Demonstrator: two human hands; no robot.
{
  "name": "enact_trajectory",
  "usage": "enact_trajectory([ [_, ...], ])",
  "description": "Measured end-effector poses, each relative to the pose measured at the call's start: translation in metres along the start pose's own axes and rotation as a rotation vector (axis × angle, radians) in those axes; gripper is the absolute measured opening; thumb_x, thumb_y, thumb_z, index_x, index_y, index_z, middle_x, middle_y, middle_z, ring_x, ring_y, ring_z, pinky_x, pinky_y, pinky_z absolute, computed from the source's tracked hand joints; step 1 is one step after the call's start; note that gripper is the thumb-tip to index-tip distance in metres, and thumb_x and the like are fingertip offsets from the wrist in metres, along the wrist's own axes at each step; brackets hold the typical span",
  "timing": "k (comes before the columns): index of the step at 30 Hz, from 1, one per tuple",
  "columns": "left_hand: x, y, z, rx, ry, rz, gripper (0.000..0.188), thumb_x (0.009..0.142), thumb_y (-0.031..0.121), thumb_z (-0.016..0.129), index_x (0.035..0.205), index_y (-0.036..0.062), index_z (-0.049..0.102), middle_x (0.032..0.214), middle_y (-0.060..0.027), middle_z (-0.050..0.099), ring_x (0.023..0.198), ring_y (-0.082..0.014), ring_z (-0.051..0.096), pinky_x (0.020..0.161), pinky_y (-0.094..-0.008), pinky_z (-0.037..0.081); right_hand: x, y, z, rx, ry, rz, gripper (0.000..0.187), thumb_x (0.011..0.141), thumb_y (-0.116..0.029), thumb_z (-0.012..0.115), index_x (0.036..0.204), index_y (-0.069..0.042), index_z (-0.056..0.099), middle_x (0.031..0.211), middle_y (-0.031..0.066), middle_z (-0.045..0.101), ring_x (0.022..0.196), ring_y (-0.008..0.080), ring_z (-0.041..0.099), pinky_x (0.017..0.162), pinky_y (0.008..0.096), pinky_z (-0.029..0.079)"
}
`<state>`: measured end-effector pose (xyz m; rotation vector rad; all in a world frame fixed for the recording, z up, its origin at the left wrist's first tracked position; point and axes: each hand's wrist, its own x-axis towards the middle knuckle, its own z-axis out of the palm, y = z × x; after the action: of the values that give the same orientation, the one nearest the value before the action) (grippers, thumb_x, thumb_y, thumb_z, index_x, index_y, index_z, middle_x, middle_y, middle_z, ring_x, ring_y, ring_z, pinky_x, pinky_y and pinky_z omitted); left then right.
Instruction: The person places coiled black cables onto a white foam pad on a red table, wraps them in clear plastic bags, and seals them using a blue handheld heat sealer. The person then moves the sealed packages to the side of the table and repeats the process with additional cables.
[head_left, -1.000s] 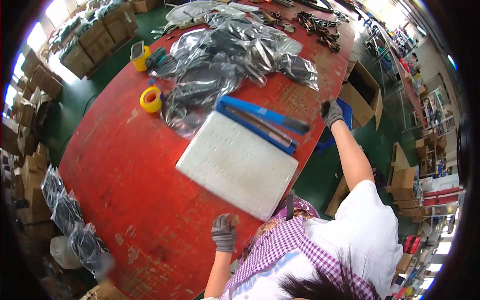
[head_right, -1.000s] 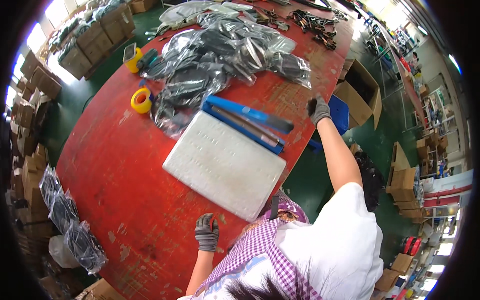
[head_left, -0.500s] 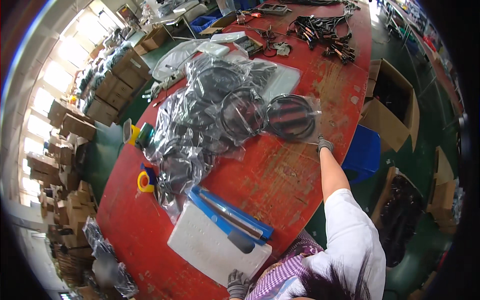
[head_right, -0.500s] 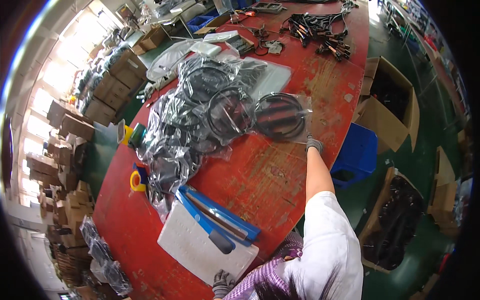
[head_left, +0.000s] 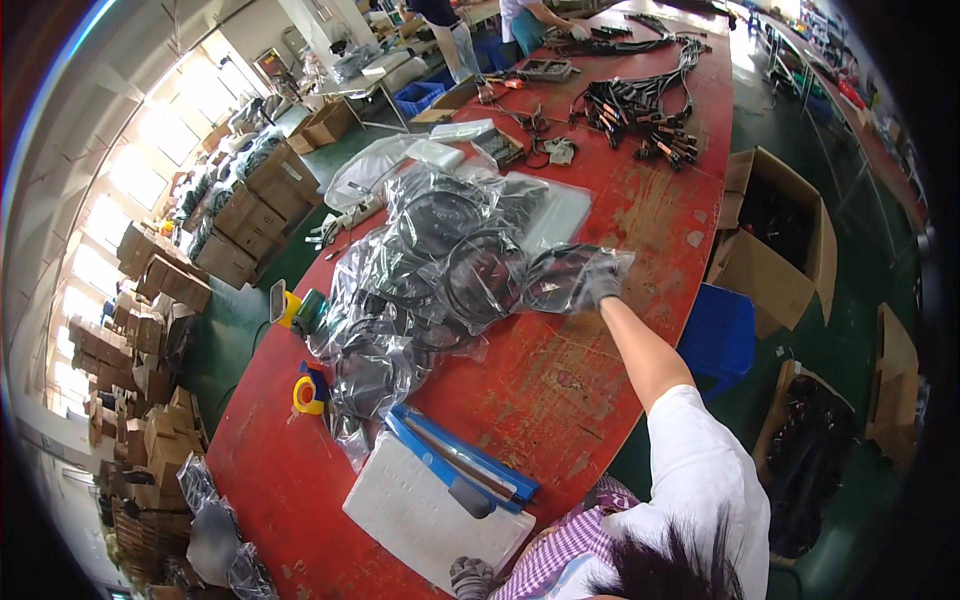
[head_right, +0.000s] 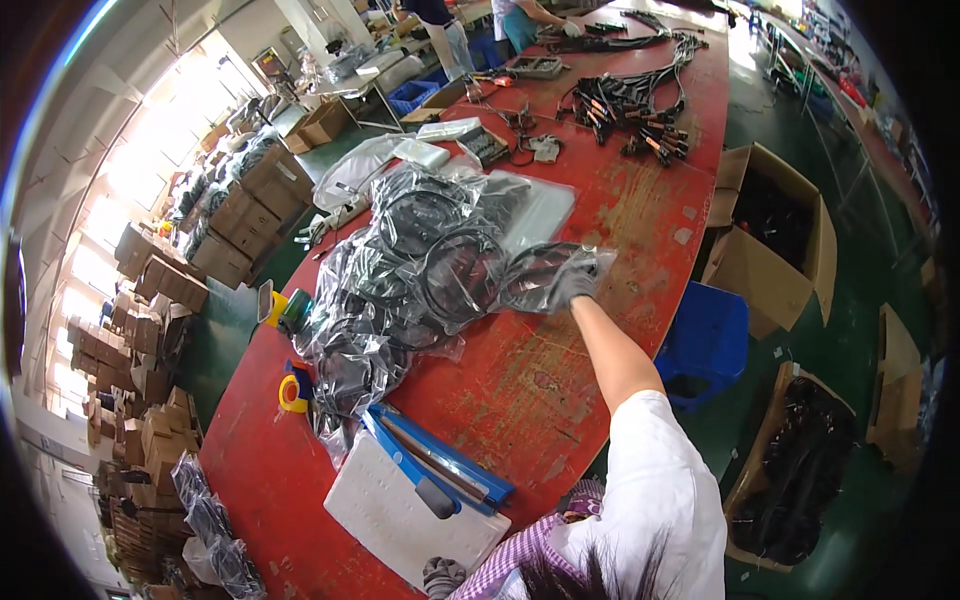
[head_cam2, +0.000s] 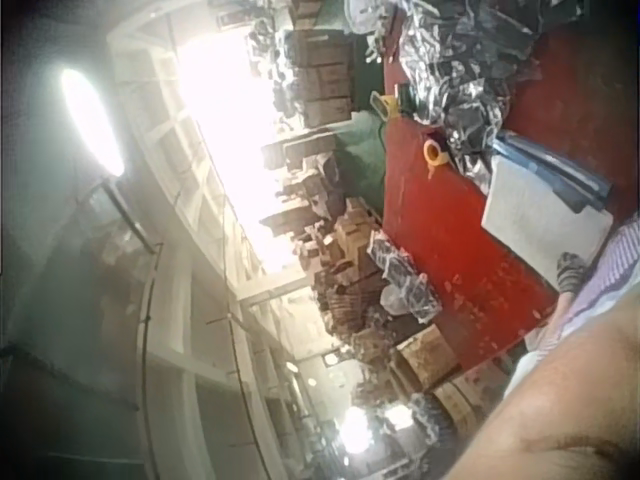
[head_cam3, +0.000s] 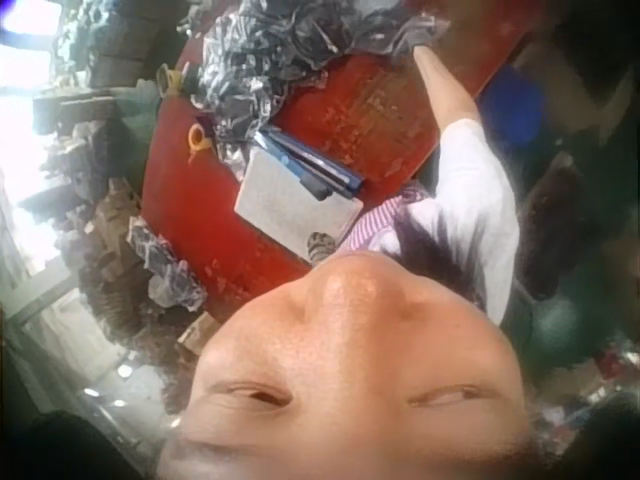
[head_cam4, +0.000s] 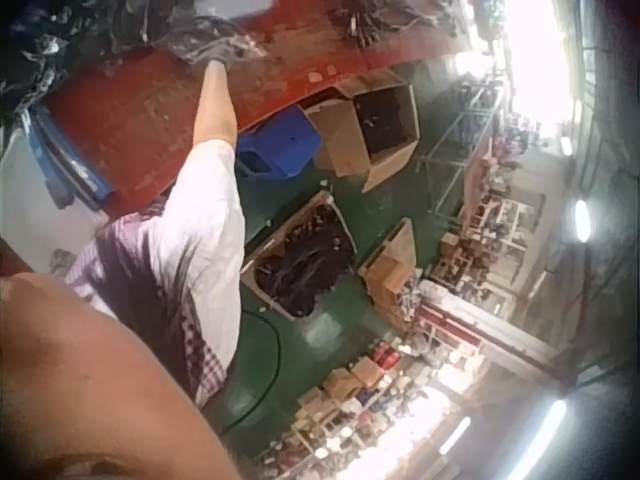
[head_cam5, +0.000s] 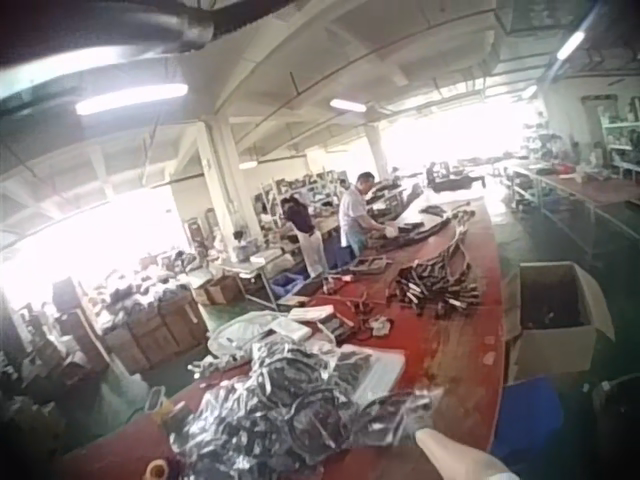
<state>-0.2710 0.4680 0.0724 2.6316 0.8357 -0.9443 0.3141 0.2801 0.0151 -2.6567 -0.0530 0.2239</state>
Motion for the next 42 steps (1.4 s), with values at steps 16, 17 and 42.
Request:
enact_trajectory([
  [16,-0.026,-0.050,-0.067,-2.509,-0.563,0.672,0.071,0.078,0.061,0.035,0.120,0.0034,0.041,0.117,-0.0150,0.047,0.111,-0.0286,0.042,0.092,-0.0450,0.033,-0.329,-0.263,-0.196,0.664,-0.259,-1.315,0.024,0.082,-0.024,0.053,0.099,-0.007,0.055,0.068,0.0004,0.052,0.045,0.0068,0.043,0.039,0.0206,0.034],
  [17,-0.027,-0.064,-0.062,-2.514,-0.350,0.635,0.075,0.076,0.065,0.033,0.120,0.0042,0.042,0.118,-0.0146,0.046,0.113,-0.0277,0.040,0.093,-0.0437,0.032,-0.349,-0.251,-0.190,0.711,-0.462,-1.202,0.025,0.082,-0.025,0.054,0.099,-0.007,0.055,0.066,-0.0008,0.051,0.043,0.0050,0.041,0.037,0.0194,0.032],
  [42,0.169,-0.162,0.009,-1.692,0.372,-0.356,0.028,0.075,0.028,0.065,0.087,0.0037,0.059,0.072,-0.0038,0.059,0.058,-0.0097,0.052,0.049,-0.0248,0.043,-0.300,-0.068,0.115,0.025,-0.649,-0.544,0.036,0.079,-0.035,0.055,0.093,-0.002,0.055,0.086,0.0149,0.060,0.081,0.0282,0.057,0.071,0.0364,0.044],
])
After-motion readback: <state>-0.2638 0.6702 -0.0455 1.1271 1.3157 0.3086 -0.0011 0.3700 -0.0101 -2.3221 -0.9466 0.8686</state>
